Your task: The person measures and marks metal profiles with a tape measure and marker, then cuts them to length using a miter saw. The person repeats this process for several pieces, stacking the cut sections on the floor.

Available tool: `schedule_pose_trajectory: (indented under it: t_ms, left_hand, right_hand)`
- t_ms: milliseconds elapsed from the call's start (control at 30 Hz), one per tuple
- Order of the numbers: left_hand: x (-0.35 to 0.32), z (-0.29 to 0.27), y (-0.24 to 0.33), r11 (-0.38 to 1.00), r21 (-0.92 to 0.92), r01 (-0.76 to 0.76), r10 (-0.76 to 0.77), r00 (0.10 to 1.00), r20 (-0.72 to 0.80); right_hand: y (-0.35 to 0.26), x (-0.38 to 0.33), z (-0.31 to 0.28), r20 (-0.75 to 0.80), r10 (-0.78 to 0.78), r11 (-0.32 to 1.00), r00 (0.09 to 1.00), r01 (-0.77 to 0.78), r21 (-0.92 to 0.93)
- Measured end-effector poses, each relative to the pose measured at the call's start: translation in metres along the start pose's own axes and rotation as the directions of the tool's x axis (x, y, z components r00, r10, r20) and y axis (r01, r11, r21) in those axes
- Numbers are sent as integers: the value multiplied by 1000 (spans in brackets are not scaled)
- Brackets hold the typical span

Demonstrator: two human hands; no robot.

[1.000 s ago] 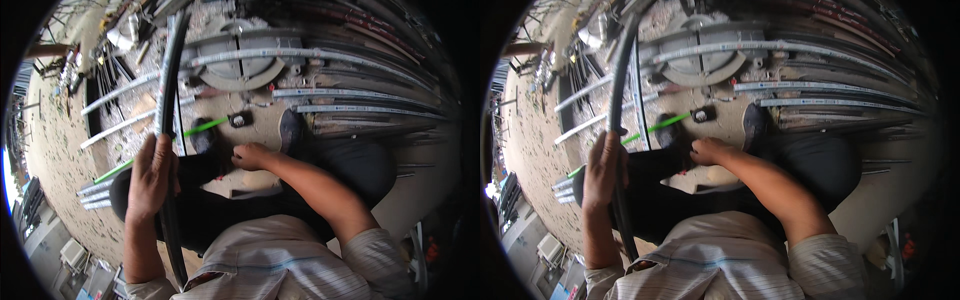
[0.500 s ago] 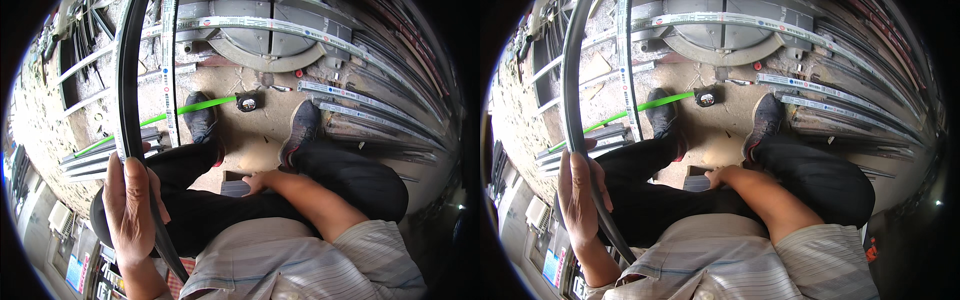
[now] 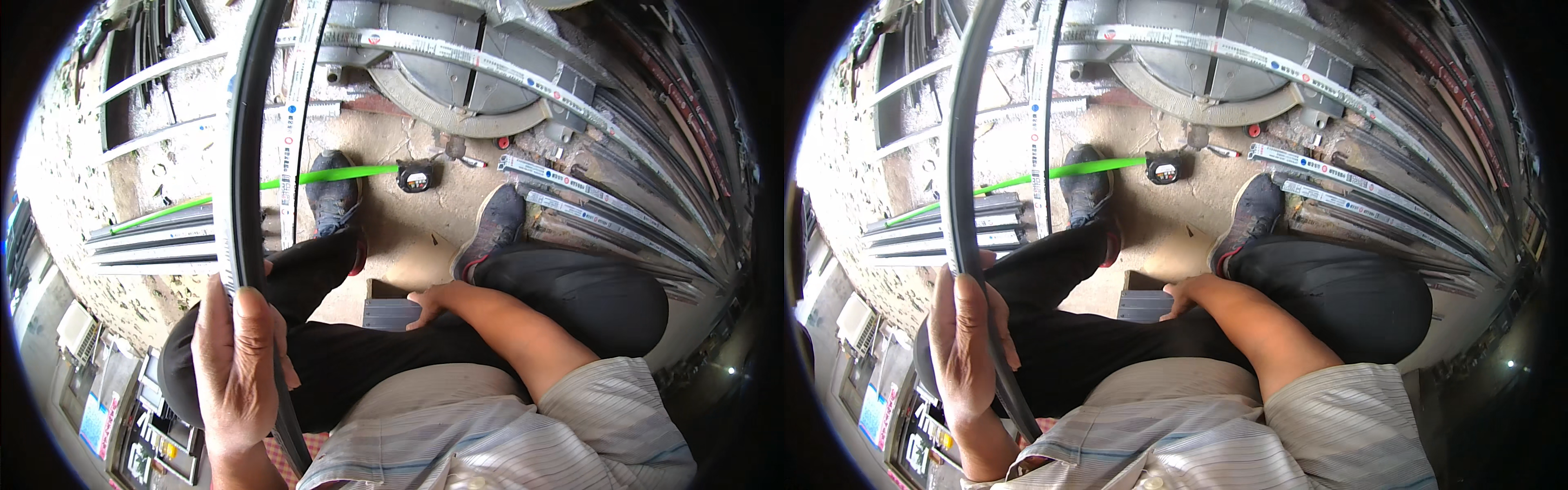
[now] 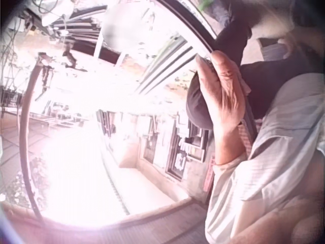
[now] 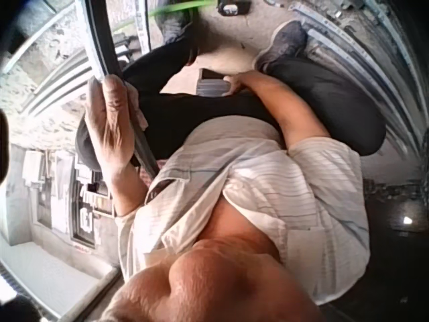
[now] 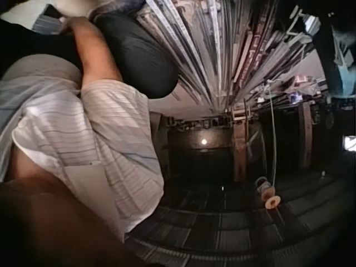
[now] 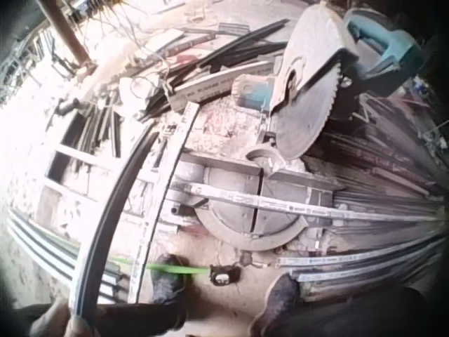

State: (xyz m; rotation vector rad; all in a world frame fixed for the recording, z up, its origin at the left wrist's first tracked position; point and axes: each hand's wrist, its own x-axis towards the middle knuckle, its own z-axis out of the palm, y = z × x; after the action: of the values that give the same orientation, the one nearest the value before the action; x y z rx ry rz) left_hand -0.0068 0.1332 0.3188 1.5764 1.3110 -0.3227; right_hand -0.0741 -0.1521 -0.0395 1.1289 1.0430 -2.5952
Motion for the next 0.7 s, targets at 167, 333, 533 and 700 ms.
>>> schedule_pose_trajectory:
  t_ms: [167,333,533,700]
  left_hand:
    - [-21,-3,-12,998,-51,-27,31,996,85]
    - [-27,-14,-24,994,-6,-112,112,985,134]
    - [-29,-5,-30,981,1,-193,185,942,279]
    - [-28,15,-39,974,-24,-225,220,913,344]
  right_hand:
    - [8,16,2,-13,-3,997,1000,2,-74]
    - [-28,-77,-36,-430,-72,985,900,-4,-174]
    - [-50,-177,-76,-985,33,956,172,281,81]
    - [-37,-288,-87,-922,303,626,-241,780,2]
